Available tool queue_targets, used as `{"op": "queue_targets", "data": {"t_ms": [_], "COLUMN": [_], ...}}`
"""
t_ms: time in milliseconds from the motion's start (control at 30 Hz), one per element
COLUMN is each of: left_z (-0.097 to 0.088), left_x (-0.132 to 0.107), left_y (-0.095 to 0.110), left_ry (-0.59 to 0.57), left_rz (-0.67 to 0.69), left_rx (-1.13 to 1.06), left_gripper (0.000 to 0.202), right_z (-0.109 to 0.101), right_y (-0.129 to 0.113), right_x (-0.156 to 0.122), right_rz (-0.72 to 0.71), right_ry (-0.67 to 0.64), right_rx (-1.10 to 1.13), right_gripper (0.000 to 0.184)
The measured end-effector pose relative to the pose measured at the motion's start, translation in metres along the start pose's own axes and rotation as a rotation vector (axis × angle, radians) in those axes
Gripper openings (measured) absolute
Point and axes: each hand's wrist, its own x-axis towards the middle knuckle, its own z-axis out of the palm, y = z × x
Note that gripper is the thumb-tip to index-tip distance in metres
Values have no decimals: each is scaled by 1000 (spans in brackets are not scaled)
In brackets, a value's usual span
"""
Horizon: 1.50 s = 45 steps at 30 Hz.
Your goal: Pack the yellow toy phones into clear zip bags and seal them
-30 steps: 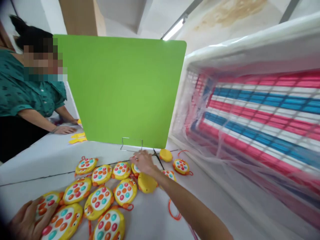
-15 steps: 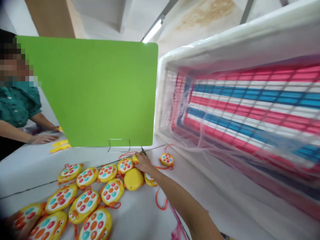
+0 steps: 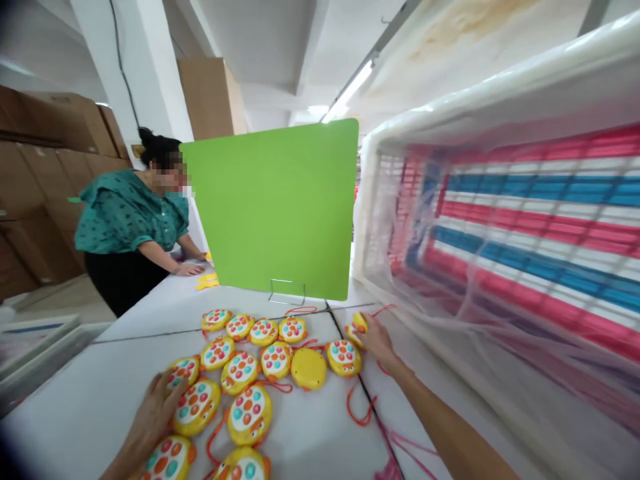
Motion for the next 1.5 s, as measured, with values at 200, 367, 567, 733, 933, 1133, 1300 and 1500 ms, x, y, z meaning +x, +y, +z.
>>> {"op": "queue_targets", "data": {"t_ms": [200, 367, 567, 733, 933, 1133, 1300, 1500], "left_z": [-61, -92, -105, -109, -104, -99, -113, -122], "left_x": [-36, -96, -146, -165, -185, -194, -196, -197], "left_y": [109, 168, 160, 158, 160, 162, 174, 179], "left_ry": [-364, -779, -606, -553, -506, -511, -479, -373], "left_rz": [-492, -878, -1151, -1208, -1208, -1230, -1178, -1172], "left_rx": [-940, -1548, -1538, -1570, -1455, -1376, -1446, -1576], "left_gripper": [40, 28, 27, 29, 25, 18, 14, 16], "right_z": [4, -19, -65, -105, -146, -146, -134, -124], "right_y": [-119, -178, -119, 19, 108, 115, 115, 50], "right_x": [-70, -156, -209, -240, -289, -291, -274, -266], "right_rz": [-227, -550, -433, -139, 56, 123, 106, 125], "right_ry": [-285, -478, -365, -78, -103, -120, -129, -99], "right_rx": [330, 692, 436, -6, -322, -378, -271, 73], "right_gripper": [42, 39, 49, 36, 31, 29, 25, 22]}}
